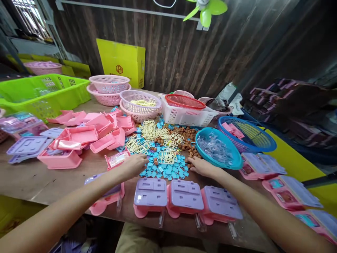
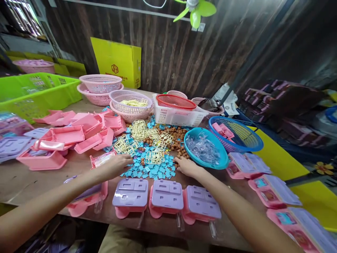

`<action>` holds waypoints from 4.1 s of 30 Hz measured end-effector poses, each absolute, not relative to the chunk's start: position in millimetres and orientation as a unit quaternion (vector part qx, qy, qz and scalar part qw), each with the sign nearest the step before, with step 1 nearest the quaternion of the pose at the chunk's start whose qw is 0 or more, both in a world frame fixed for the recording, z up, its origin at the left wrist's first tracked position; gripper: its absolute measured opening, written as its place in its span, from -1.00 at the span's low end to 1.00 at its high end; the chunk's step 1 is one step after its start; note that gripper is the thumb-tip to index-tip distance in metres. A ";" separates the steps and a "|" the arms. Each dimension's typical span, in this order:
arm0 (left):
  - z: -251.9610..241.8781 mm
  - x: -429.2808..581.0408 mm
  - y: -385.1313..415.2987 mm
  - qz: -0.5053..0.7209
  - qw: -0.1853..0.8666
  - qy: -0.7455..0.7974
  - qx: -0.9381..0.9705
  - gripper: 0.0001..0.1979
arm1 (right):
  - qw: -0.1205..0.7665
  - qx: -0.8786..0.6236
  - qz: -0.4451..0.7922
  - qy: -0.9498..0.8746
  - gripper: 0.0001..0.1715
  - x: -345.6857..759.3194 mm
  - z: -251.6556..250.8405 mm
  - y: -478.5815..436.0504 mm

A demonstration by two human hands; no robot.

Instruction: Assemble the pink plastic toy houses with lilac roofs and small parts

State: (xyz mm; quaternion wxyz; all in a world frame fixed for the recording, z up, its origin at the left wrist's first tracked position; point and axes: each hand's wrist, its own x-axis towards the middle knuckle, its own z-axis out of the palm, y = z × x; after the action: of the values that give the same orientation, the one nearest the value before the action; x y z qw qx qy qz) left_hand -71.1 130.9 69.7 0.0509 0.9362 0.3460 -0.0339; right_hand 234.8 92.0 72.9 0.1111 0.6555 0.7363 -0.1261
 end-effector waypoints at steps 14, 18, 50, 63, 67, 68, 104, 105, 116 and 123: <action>48.4 -12.8 177.4 -0.042 0.092 0.321 0.942 -0.92 | -0.023 0.656 -0.265 0.707 -0.74 263.1 56.8 87.9; 61.4 -4.8 180.3 -0.025 0.113 0.396 0.911 -0.84 | -0.043 0.666 -0.312 0.676 -0.72 265.4 55.5 81.4; 45.2 170.3 163.4 -0.048 0.158 0.341 0.925 -0.85 | -0.302 0.656 -0.283 0.631 -0.87 289.1 88.6 24.9; 104.9 122.1 46.2 0.233 0.552 0.181 0.780 -0.78 | -0.568 0.438 -0.649 0.254 -0.54 251.3 97.4 -44.2; 94.9 110.2 12.3 0.227 0.512 0.205 0.803 -0.80 | -0.597 0.421 -0.654 0.194 -0.52 239.9 93.1 -74.1; 92.8 107.3 7.0 0.217 0.489 0.209 0.818 -0.75 | -0.601 0.427 -0.646 0.199 -0.53 238.2 89.0 -82.2; 86.1 126.5 1.6 0.007 0.127 0.284 0.950 -0.73 | -0.334 0.748 0.108 0.563 -0.56 257.6 -53.1 -109.2; 85.6 126.7 2.0 0.010 0.130 0.286 0.949 -0.73 | -0.339 0.747 0.106 0.562 -0.57 257.3 -52.6 -109.7; 88.0 88.7 -40.0 0.211 0.506 0.322 0.772 -0.72 | -0.454 0.707 0.074 0.537 -0.85 238.2 -21.3 -127.2; 38.9 24.3 -79.3 0.252 0.825 0.371 0.345 -0.50 | -0.448 0.614 -0.023 0.649 -0.84 174.5 14.9 -140.9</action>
State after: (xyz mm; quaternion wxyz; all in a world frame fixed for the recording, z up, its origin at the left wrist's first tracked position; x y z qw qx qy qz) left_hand 24.3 -79.3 38.9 0.8246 0.3446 0.3708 0.2525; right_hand 174.5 -140.9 14.9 -0.4479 0.6145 0.6491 -0.0233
